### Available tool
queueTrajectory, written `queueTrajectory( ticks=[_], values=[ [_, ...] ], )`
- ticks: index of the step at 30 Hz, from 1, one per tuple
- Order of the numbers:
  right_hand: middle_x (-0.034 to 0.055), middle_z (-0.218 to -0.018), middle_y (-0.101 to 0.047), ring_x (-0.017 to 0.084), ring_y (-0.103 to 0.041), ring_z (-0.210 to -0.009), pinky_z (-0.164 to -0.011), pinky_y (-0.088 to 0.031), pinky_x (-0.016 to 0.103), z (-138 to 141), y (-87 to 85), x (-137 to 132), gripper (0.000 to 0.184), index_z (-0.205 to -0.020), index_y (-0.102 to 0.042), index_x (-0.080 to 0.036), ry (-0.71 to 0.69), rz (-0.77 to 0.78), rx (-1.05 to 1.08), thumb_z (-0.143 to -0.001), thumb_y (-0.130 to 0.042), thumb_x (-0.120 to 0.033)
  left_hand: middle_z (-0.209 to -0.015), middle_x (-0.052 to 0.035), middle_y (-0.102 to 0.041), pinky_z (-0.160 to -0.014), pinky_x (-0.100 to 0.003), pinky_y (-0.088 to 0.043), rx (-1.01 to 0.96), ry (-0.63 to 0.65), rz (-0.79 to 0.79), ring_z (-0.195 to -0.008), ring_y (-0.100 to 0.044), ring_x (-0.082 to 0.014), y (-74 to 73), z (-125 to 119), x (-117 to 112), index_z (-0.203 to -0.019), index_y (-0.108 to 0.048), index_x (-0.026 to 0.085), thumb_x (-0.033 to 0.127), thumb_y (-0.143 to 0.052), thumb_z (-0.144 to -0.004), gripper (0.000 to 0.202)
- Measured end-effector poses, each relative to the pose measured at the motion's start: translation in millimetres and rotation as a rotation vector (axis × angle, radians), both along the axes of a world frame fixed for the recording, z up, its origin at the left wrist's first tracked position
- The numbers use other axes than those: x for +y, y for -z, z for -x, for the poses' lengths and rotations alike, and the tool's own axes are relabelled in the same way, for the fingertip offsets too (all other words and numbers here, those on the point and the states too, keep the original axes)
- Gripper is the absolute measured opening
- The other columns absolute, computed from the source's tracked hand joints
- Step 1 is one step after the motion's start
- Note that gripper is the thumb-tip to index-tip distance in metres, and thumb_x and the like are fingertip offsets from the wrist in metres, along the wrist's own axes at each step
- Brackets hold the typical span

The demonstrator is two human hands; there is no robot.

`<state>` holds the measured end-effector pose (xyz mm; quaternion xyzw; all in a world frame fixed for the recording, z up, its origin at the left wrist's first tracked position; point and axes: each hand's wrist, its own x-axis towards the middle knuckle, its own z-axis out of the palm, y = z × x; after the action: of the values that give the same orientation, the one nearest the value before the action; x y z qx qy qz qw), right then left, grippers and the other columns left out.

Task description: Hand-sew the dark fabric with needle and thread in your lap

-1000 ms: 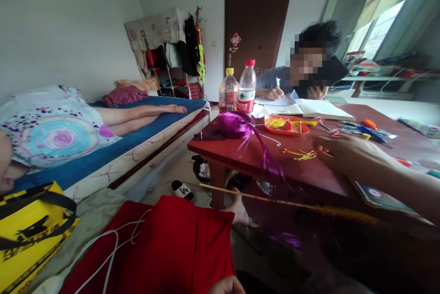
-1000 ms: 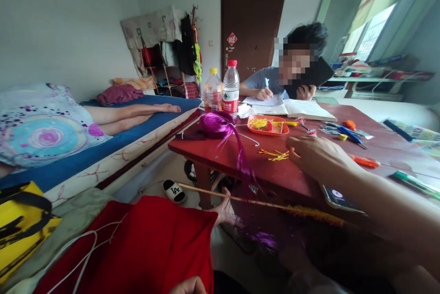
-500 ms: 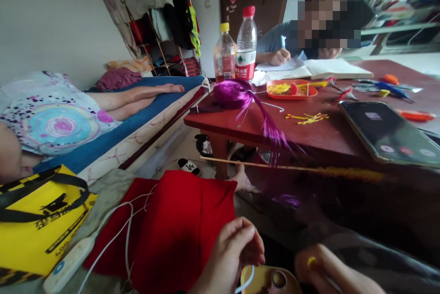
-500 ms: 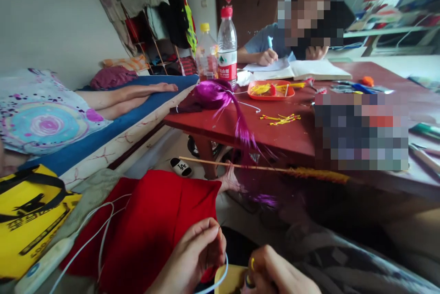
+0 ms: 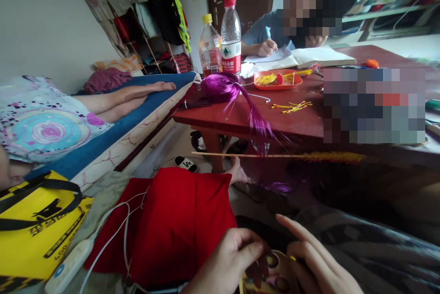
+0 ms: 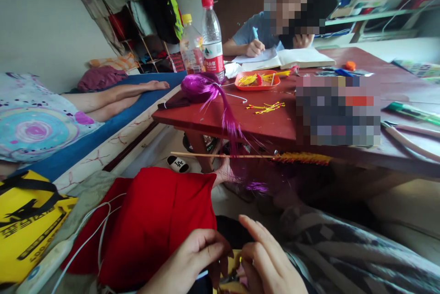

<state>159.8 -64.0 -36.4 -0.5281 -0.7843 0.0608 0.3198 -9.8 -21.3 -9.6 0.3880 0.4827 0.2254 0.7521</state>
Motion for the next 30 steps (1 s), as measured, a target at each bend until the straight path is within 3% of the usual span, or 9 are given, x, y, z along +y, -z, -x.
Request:
queueTrajectory(
  ticks=[5, 11, 18, 24, 27, 30],
  values=[
    [0.0145, -0.108, -0.064, 0.015, -0.065, -0.091, -0.068, -0.055, 0.019, -18, -8.3, 4, 0.029, -0.076, -0.056, -0.021, -0.050, -0.085, -0.159, -0.087, -0.030, -0.016, -0.050, 0.0017, -0.056, -0.041, -0.019, -0.030, 0.045, 0.063, 0.058, -0.040, -0.044, -0.0057, 3.1, -1, 1, -0.065, -0.057, 0.012, 0.050, -0.073, -0.055, 0.041],
    [0.0121, -0.089, -0.070, 0.019, -0.066, -0.070, -0.057, -0.054, 0.028, -20, -13.2, 7, 0.035, -0.084, -0.060, -0.019, -0.110, -0.443, -0.349, -0.080, -0.027, -0.009, -0.052, -0.0021, -0.062, -0.038, -0.018, -0.032, -0.120, 0.006, 0.331, -0.038, -0.050, -0.0077, 12.7, -5, 4, -0.060, -0.061, 0.012, 0.037, -0.073, -0.054, 0.028],
    [0.0078, -0.080, -0.072, 0.015, -0.062, -0.060, -0.052, -0.051, 0.023, -18, -49.6, 22, 0.038, -0.073, -0.065, -0.017, -0.186, -0.428, -0.481, -0.074, -0.030, -0.003, -0.059, -0.0055, -0.063, -0.040, -0.019, -0.032, -0.148, 0.086, 0.373, -0.042, -0.052, -0.0079, 6.3, -7, 7, -0.062, -0.065, 0.010, 0.037, -0.073, -0.055, 0.029],
    [0.0086, -0.083, -0.071, 0.017, -0.063, -0.060, -0.052, -0.052, 0.025, -18, -41.1, 21, 0.038, -0.077, -0.065, -0.018, -0.211, -0.390, -0.433, -0.077, -0.030, -0.004, -0.057, -0.0052, -0.061, -0.042, -0.020, -0.029, -0.113, 0.111, 0.311, -0.042, -0.049, -0.0077, 4.0, -8, 3, -0.060, -0.063, 0.010, 0.040, -0.071, -0.055, 0.031],
    [0.0076, -0.089, -0.070, 0.019, -0.066, -0.072, -0.059, -0.054, 0.026, -25, -28.5, 17, 0.028, -0.089, -0.063, -0.020, -0.135, -0.246, -0.237, -0.084, -0.035, -0.016, -0.056, -0.0034, -0.059, -0.046, -0.021, -0.031, -0.077, 0.037, 0.227, -0.045, -0.049, -0.0084, 2.0, -9, 2, -0.058, -0.059, 0.012, 0.041, -0.071, -0.054, 0.032],
    [0.0032, -0.076, -0.068, 0.016, -0.065, -0.065, -0.055, -0.053, 0.020, -21, -14.1, 9, 0.014, -0.084, -0.061, -0.021, -0.008, 0.254, 0.260, -0.083, -0.049, -0.029, -0.055, -0.0010, -0.056, -0.051, -0.023, -0.035, -0.029, -0.004, 0.116, -0.048, -0.049, -0.0092, -1.1, -10, 2, -0.059, -0.053, 0.014, 0.046, -0.072, -0.054, 0.037]
  ],
)
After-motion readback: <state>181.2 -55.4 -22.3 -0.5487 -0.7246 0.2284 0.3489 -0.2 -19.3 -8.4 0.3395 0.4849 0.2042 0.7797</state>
